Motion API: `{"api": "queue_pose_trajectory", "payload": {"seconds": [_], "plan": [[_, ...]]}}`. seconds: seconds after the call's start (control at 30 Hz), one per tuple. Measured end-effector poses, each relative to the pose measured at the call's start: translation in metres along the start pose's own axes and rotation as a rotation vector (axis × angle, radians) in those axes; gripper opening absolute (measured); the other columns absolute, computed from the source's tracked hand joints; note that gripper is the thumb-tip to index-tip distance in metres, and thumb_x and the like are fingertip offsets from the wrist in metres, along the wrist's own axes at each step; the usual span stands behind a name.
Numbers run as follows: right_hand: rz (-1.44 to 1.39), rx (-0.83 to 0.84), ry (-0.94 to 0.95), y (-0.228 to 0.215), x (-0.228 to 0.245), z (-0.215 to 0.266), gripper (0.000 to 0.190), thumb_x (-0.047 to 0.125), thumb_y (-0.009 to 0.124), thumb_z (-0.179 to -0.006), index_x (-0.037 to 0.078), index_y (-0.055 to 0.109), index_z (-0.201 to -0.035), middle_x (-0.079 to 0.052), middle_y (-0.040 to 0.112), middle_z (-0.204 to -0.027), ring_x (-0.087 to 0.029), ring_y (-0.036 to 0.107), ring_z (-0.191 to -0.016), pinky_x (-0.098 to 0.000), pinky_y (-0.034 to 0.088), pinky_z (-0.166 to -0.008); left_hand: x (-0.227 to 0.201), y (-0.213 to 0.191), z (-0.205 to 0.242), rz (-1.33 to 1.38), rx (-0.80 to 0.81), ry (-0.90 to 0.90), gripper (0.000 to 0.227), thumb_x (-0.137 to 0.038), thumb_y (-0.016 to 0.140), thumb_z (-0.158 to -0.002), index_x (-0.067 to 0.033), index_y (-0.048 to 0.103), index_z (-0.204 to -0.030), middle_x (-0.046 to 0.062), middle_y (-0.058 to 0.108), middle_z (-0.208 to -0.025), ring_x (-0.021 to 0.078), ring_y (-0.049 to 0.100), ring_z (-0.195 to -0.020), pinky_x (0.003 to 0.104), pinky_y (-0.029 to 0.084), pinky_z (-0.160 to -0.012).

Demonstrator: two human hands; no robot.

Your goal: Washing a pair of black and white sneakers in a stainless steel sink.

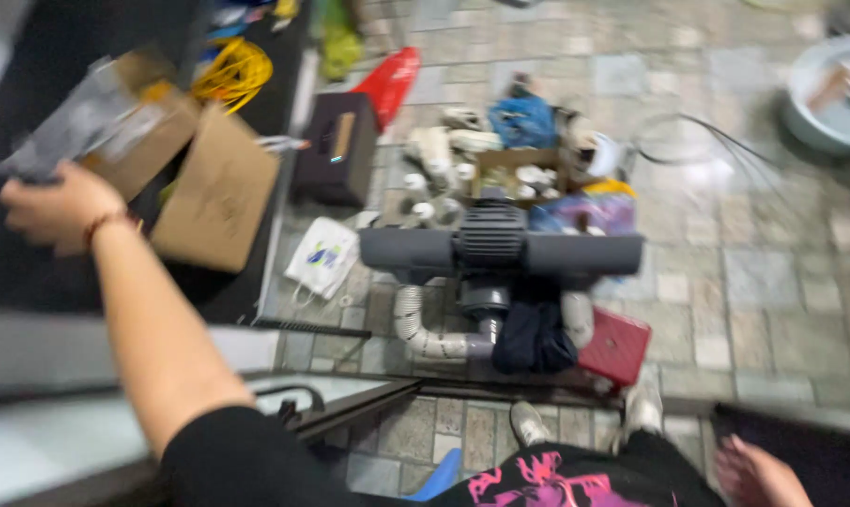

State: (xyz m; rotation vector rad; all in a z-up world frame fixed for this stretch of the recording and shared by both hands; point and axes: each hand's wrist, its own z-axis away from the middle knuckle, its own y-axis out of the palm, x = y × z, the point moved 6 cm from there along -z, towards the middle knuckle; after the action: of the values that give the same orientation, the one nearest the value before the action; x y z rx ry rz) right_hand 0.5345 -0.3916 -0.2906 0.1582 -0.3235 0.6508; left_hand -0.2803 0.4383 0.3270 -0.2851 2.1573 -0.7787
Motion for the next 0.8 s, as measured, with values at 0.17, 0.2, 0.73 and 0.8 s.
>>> {"api": "queue_pose_trajectory", "payload": {"seconds": [0.17, 0.2, 0.73, 0.8], "plan": [[-0.114, -0.006, -0.110, 0.032, -0.001, 0.065, 0.039, 0.041, 0.064, -0.099, 0.007, 0.065, -0.117, -0.011, 0.070, -0.099, -0.030, 0.068, -0.090, -0.0438, 0.055, -0.077, 0.015, 0.068, 0.135, 0.274, 0.077, 0.432, 0.049, -0.022, 0.078, -0.094, -0.0100, 0.052, -0.134, 0.015, 0.055, -0.128, 0.0390, 0.054, -0.120, 0.056, 0.046, -0.094], [-0.021, -0.106, -0.091, 0.053, 0.018, 0.108, 0.036, 0.038, 0.061, -0.095, 0.010, 0.068, -0.117, -0.011, 0.074, -0.101, -0.026, 0.069, -0.090, -0.0393, 0.055, -0.076, 0.018, 0.073, 0.170, 0.340, 0.088, 0.573, 0.047, -0.013, 0.075, -0.097, -0.0037, 0.052, -0.136, 0.017, 0.057, -0.127, 0.0403, 0.052, -0.121, 0.056, 0.041, -0.101], [0.160, -0.069, -0.234, 0.019, 0.237, -0.076, 0.029, 0.035, 0.065, -0.097, 0.007, 0.069, -0.106, -0.006, 0.070, -0.091, -0.019, 0.064, -0.074, -0.0353, 0.051, -0.061, 0.230, 0.039, 0.832, 0.299, 1.407, 0.066, 0.016, -0.021, 0.079, -0.082, -0.0069, 0.079, -0.090, 0.008, 0.078, -0.081, 0.0158, 0.071, -0.074, 0.032, 0.057, -0.072], [0.260, -0.075, -0.217, -0.024, 0.289, -0.166, 0.029, 0.034, 0.066, -0.098, 0.005, 0.066, -0.099, -0.007, 0.062, -0.079, -0.019, 0.056, -0.061, -0.0369, 0.046, -0.052, 0.197, 0.036, 0.844, 0.204, 1.454, 0.200, 0.021, -0.025, 0.085, -0.080, -0.0069, 0.079, -0.088, 0.005, 0.078, -0.080, 0.0134, 0.072, -0.074, 0.031, 0.057, -0.072]]}}
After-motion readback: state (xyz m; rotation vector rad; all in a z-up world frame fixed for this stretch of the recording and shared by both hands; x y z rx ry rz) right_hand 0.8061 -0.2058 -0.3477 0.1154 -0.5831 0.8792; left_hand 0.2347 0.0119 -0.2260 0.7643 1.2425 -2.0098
